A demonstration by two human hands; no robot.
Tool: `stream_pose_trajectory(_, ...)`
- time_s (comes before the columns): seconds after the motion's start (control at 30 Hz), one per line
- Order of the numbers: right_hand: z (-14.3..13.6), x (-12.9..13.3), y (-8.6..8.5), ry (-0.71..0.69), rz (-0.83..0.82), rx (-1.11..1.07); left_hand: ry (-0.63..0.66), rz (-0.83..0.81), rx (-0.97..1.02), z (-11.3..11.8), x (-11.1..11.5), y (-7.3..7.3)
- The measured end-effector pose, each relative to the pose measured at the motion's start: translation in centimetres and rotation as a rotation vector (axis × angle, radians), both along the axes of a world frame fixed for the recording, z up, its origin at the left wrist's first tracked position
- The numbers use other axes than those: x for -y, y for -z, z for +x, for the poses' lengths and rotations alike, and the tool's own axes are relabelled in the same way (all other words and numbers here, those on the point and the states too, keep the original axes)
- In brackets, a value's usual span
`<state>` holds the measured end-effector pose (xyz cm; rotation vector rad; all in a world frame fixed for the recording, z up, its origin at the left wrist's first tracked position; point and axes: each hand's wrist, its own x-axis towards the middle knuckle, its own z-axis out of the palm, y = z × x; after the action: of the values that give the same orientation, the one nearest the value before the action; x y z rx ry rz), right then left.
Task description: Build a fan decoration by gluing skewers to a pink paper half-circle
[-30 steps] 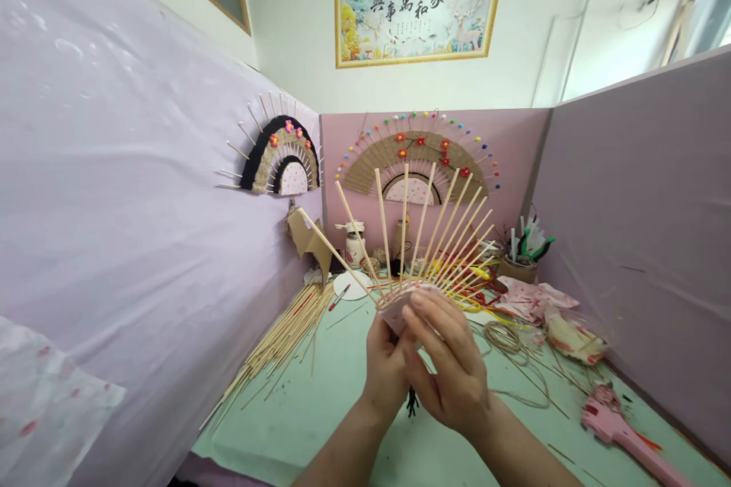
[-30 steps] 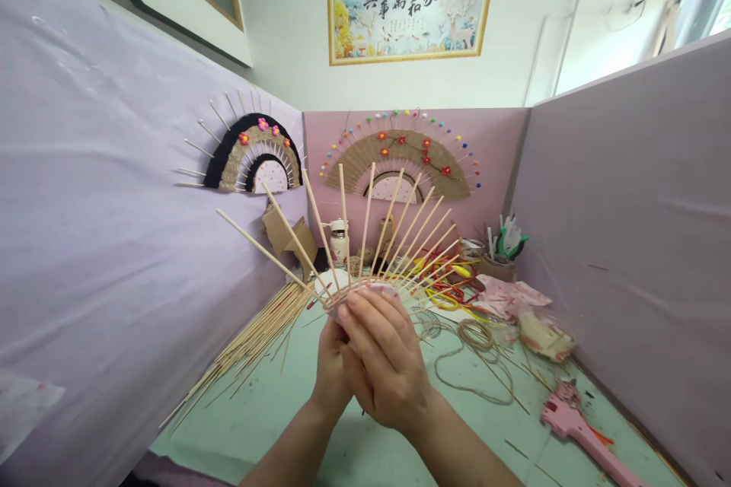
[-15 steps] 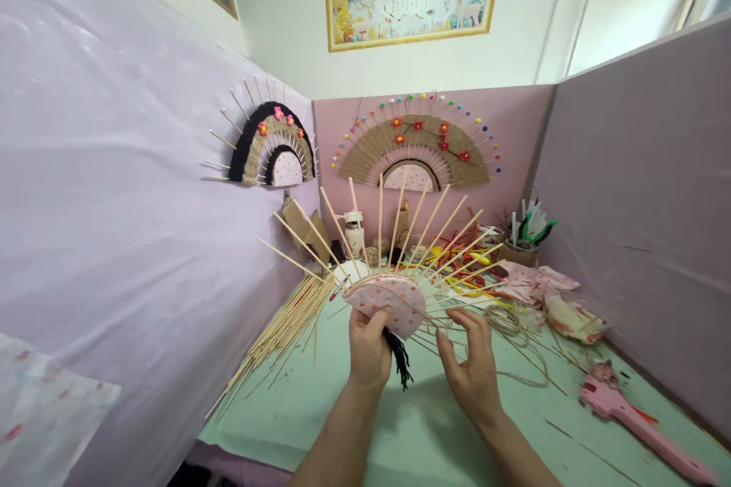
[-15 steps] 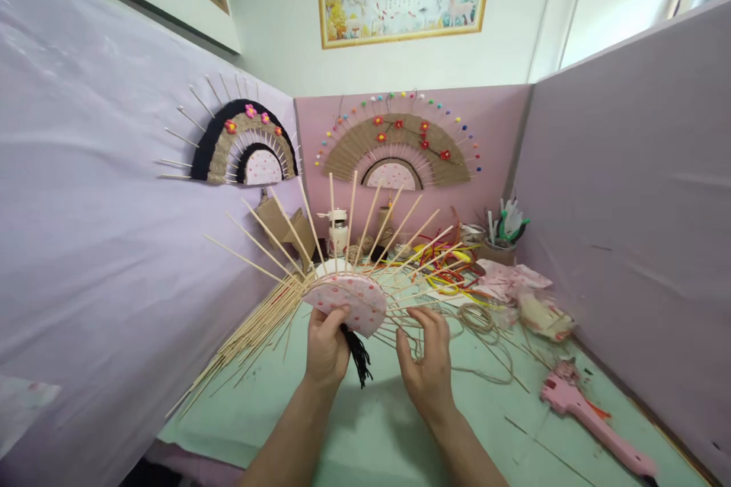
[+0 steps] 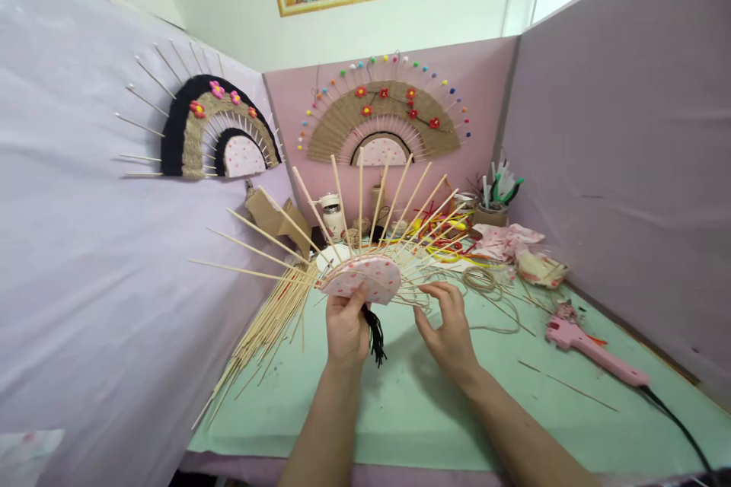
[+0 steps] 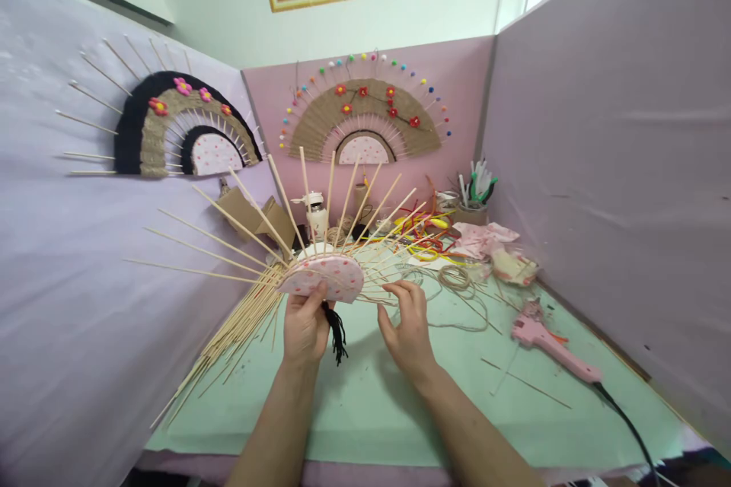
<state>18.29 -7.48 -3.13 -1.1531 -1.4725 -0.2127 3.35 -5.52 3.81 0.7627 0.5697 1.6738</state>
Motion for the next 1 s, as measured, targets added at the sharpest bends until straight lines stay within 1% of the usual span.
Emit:
stream_pose_trajectory(0.13,-0.1,0.2,-0.2,-0.035,0.003,-0.043,0.010,0.025,-0.008,0.1,0.1,0.1)
stream_pose_trajectory(0.2,-0.1,0.3,-0.3,-0.058,-0.004,-0.134,-0.004,0.034,0.009,0.2,0.1,0.1)
stream_pose_trajectory(0.27,0.0,0.4,-0.4,-0.065,-0.020,-0.275,-0.013,0.038,0.028,0.2,0.0,0.1)
stream_pose_trajectory(0.33,0.2,0.5,-0.4,-0.086,-0.056,-0.422,-0.020,0.038,0.045,0.3,-0.1,0.2)
stream_pose_trajectory(0.4,0.3,0.5,-0.4,-0.150,-0.118,-0.530,-0.023,0.037,0.054,0.3,-0.1,0.2)
stream_pose_trajectory(0.47,0.4,0.5,-0.7,-0.214,-0.183,-0.587,-0.024,0.039,0.058,0.4,-0.2,0.3)
stream_pose_trajectory(0.53,0.5,0.8,-1.0,-0.234,-0.215,-0.600,-0.028,0.038,0.061,0.4,-0.3,0.4)
stream_pose_trajectory(0.67,1.2,1.8,-1.7,-0.188,-0.230,-0.534,-0.048,0.036,0.068,0.4,-0.5,0.5)
stream_pose_trajectory(0.77,2.9,3.1,-1.7,-0.122,-0.215,-0.415,-0.056,0.045,0.069,0.4,-0.6,0.6)
stream_pose_trajectory(0.87,6.0,4.5,-1.7,-0.052,-0.203,-0.213,-0.079,0.049,0.060,0.4,-0.8,0.7)
stream_pose_trajectory(0.93,8.7,5.3,-1.9,-0.007,-0.250,-0.082,-0.100,0.037,0.051,0.4,-1.0,0.8)
stream_pose_trajectory(1.0,11.7,6.1,-2.3,0.096,-0.319,0.007,-0.111,0.028,0.037,0.3,-1.1,0.8)
